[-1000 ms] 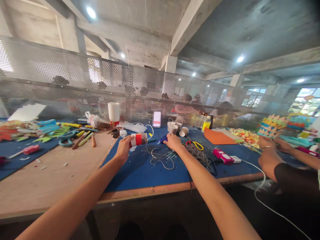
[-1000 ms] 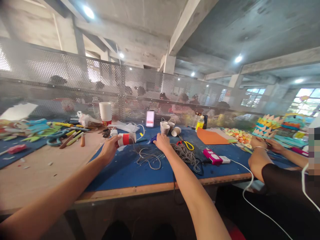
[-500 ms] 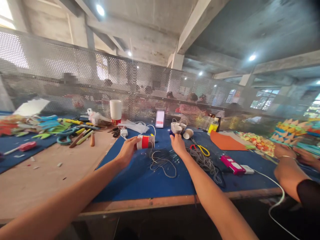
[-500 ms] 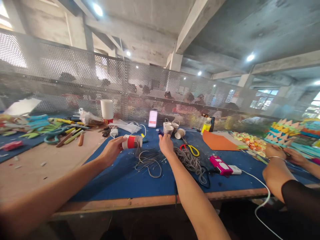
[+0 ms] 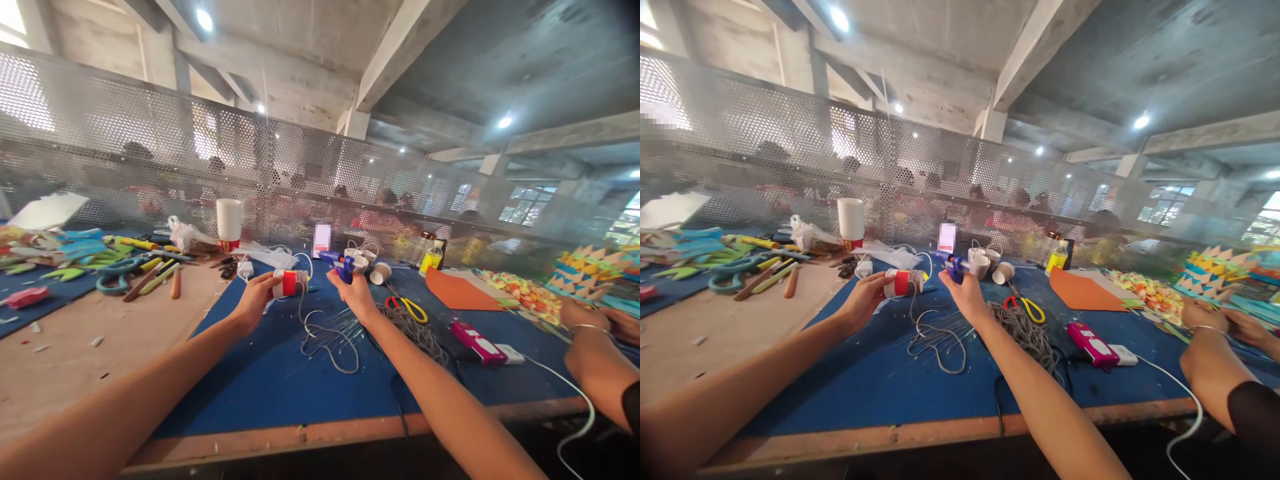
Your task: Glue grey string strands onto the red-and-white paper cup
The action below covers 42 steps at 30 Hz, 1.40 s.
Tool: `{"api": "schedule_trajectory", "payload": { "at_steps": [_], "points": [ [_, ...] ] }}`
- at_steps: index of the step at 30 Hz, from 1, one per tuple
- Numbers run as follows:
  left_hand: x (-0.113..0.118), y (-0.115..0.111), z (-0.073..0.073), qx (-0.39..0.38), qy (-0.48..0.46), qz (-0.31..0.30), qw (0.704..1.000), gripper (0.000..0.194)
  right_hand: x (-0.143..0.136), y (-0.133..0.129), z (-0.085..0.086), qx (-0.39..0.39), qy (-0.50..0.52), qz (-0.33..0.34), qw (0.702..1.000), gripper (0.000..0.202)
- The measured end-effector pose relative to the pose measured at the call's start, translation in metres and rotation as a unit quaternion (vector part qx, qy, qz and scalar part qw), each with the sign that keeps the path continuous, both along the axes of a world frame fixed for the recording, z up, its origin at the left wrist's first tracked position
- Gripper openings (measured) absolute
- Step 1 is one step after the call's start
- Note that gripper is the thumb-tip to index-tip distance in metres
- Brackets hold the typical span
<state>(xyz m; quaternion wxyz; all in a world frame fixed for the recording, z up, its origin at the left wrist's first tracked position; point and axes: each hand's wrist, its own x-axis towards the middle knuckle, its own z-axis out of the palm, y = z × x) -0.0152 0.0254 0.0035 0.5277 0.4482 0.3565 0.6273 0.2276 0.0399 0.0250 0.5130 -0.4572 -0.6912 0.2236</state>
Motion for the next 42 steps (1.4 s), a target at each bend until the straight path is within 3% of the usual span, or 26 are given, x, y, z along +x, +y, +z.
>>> {"api": "schedule_trajectory", "payload": {
  "at_steps": [11,22,42],
  "points": [
    [-0.008,0.003,0.002,0.025,0.011,0.012,1.0,0.03,-0.014,-0.032,-0.011,0.069,-0.095,0.085,0.989,0.032],
    [-0.011,0.005,0.002,0.034,0.026,0.05,0.998,0.032,-0.016,-0.036,-0.013,0.115,-0.152,0.071,0.979,0.033],
    [-0.013,0.006,-0.001,0.048,0.047,0.041,0.997,0.031,-0.014,-0.035,-0.011,0.105,-0.198,0.04,0.974,0.034]
  ]
}}
